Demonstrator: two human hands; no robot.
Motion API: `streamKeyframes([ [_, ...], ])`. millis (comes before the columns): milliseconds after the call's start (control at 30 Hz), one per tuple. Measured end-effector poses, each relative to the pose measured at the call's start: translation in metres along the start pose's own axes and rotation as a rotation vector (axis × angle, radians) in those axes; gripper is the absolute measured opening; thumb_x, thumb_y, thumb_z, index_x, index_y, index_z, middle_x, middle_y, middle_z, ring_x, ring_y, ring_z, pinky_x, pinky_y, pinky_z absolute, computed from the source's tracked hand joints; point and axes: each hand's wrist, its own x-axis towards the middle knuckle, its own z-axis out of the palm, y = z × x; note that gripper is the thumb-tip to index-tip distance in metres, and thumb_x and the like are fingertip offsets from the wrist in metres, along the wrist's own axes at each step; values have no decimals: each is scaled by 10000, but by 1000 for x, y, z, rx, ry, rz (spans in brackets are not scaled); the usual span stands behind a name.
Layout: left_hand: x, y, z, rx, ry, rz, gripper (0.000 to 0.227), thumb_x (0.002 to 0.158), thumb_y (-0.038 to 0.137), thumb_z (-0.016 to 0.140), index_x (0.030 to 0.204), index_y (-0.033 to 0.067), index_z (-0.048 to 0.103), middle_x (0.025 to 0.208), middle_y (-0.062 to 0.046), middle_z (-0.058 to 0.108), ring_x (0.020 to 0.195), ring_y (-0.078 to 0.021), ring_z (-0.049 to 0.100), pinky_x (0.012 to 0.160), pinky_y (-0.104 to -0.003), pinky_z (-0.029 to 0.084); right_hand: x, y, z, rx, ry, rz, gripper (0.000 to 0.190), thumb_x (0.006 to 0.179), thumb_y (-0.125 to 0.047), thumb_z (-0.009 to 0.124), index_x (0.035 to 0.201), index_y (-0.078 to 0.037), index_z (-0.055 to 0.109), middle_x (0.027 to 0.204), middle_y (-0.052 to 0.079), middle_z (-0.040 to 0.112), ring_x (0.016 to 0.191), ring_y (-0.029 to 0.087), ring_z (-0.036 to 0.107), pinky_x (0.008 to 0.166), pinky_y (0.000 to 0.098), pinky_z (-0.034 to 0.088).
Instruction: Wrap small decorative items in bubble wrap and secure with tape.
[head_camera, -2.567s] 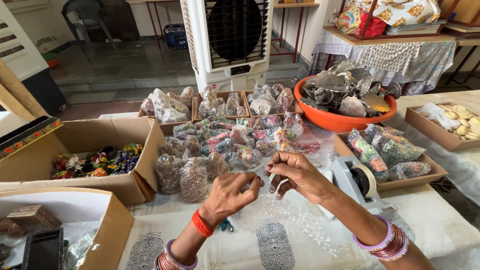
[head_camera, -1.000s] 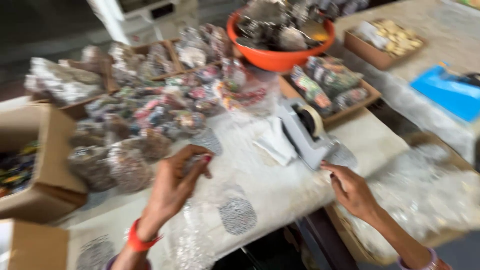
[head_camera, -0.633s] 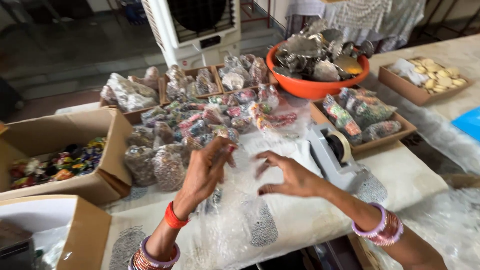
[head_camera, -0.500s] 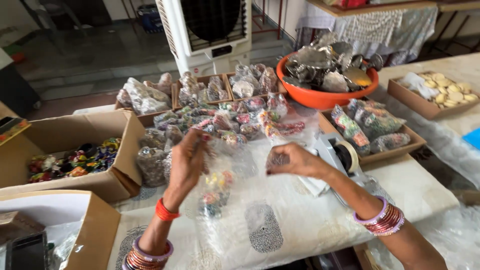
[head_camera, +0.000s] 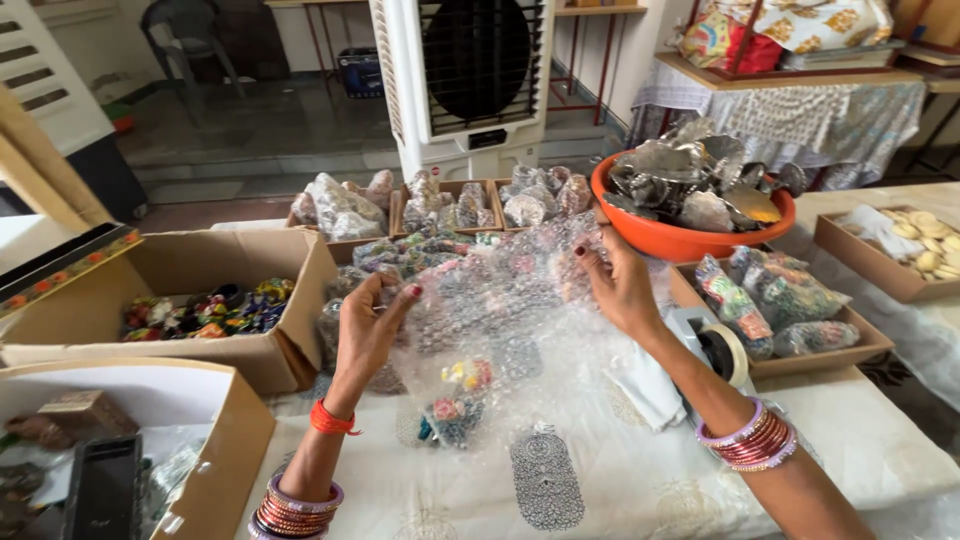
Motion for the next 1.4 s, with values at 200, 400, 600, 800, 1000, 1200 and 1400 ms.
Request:
streamKeyframes([
  [200,-2,2,-20,-33,-24,-47,282,850,246,853,852,22,682,621,47,530,537,-30,383,481,-242,307,6,-18,-5,-209,55,-297,471,1050,-230,608,1406,67,526,946,118,652,628,132,583,527,295,475],
  [400,11,-49,-36,-695,-322,-154,155,938,62,736,1017,31,607,975,-26,693,853,-91,689,771,-281,605,19,-20,-10,-102,60,-83,334,1047,-307,572,1216,-20,586,631,1,593,518,86,592,427,289,431],
  [600,15,-78,-18,-524,-83,45,104,1055,22,596,1134,21,528,1047,-52,723,903,-66,656,722,-218,491,17,-18,-11,-103,29,-185,337,1096,-334,548,1186,-11,589,623,-12,509,530,59,483,471,265,367],
  [800,-11,-16,-11,-144,46,40,169,1014,64,646,1140,46,534,840,6,587,631,-24,514,487,-225,399,5,29,-26,-220,36,-173,348,1153,-333,526,1141,-8,650,670,-32,456,589,51,399,515,265,316],
  [1000,-9,-50,-20,-448,-17,-94,204,1089,116,655,1256,0,636,885,3,657,692,-19,514,545,-207,390,-20,12,-21,108,-77,335,298,1033,-345,552,1075,-67,651,578,-46,450,443,71,381,373,258,278],
  [1200,-23,-8,-27,-808,123,-659,885,817,585,525,1552,230,183,1528,-83,370,1301,-284,548,978,-568,510,-46,69,20,475,-289,472,315,1037,-358,582,1052,-51,651,593,-8,511,433,61,421,368,235,324],
  [1400,-70,-203,-1,-434,16,-536,872,1021,613,468,1688,135,171,1744,-140,127,1495,-211,180,1116,-488,192,-59,92,70,456,-224,587,305,1016,-361,534,1022,-81,655,594,3,569,420,79,401,361,245,288],
])
